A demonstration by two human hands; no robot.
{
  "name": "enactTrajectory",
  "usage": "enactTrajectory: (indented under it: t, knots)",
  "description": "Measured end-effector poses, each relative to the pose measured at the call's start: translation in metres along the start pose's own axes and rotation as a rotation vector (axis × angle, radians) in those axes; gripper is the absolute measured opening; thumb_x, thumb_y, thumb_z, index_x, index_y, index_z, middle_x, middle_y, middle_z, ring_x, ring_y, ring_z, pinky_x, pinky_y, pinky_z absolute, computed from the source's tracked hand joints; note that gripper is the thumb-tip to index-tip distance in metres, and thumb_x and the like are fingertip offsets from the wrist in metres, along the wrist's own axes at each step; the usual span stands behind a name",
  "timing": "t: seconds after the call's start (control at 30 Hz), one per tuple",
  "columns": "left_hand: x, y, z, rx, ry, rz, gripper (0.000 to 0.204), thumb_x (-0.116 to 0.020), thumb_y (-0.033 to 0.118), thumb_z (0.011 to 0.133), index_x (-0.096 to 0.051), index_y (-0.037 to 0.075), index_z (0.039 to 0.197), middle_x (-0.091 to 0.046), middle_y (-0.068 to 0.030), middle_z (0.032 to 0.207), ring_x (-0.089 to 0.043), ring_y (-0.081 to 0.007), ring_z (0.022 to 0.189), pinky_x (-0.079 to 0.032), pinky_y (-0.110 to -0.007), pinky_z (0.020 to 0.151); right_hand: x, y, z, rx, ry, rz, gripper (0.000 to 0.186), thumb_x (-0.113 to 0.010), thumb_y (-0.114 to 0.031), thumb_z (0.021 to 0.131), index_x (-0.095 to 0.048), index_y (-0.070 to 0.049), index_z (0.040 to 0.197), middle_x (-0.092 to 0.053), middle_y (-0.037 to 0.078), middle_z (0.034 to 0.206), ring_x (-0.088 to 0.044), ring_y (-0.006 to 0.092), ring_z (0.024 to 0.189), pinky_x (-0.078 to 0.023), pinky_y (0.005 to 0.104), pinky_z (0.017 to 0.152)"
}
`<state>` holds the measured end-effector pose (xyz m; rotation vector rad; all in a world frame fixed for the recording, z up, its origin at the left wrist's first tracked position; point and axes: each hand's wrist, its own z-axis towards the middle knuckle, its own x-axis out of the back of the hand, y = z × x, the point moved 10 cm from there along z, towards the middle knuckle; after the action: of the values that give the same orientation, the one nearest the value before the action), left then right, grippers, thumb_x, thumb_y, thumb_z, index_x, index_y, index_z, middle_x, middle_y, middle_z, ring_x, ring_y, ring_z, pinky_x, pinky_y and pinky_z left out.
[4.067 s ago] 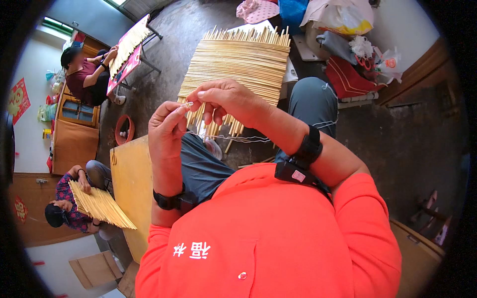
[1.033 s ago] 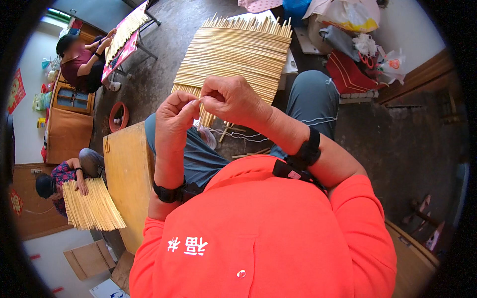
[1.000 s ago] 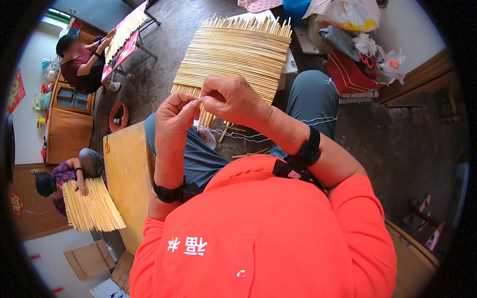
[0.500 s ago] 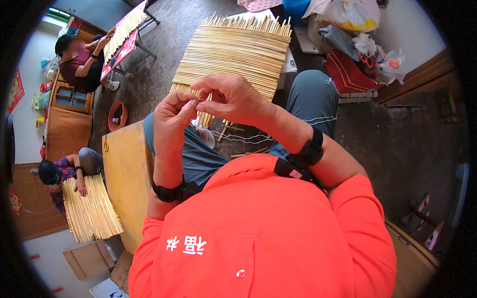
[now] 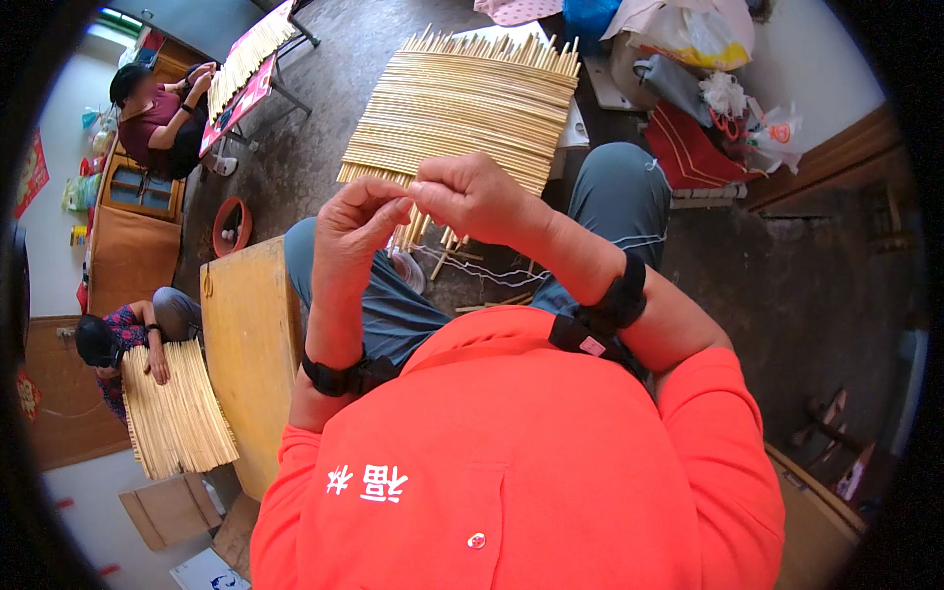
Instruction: Weaving bamboo mats using string and wooden sticks.
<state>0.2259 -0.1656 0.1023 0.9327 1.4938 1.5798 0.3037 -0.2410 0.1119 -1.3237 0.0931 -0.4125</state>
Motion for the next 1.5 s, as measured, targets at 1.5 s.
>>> enactTrajectory:
  t: [1.5]
  knots:
    - [-0.008, 0.002, -0.013, -0.038, -0.054, -0.11, 0.007, -0.058, 0.007, 0.087, -0.06, 0.003, 0.092, -0.06, 0.0014, 0.072, -0.045, 0.0001, 0.055, -0.033, -0.014, 0.046, 0.004, -0.011, -0.005, 0.201, 0.058, 0.207, 0.012, -0.073, -0.015, 0.074, -0.065, -0.006, 0.072, -0.046, 0.007, 0.116, -0.048, 0.019, 0.108, -0.041, 0.0322, 0.092]
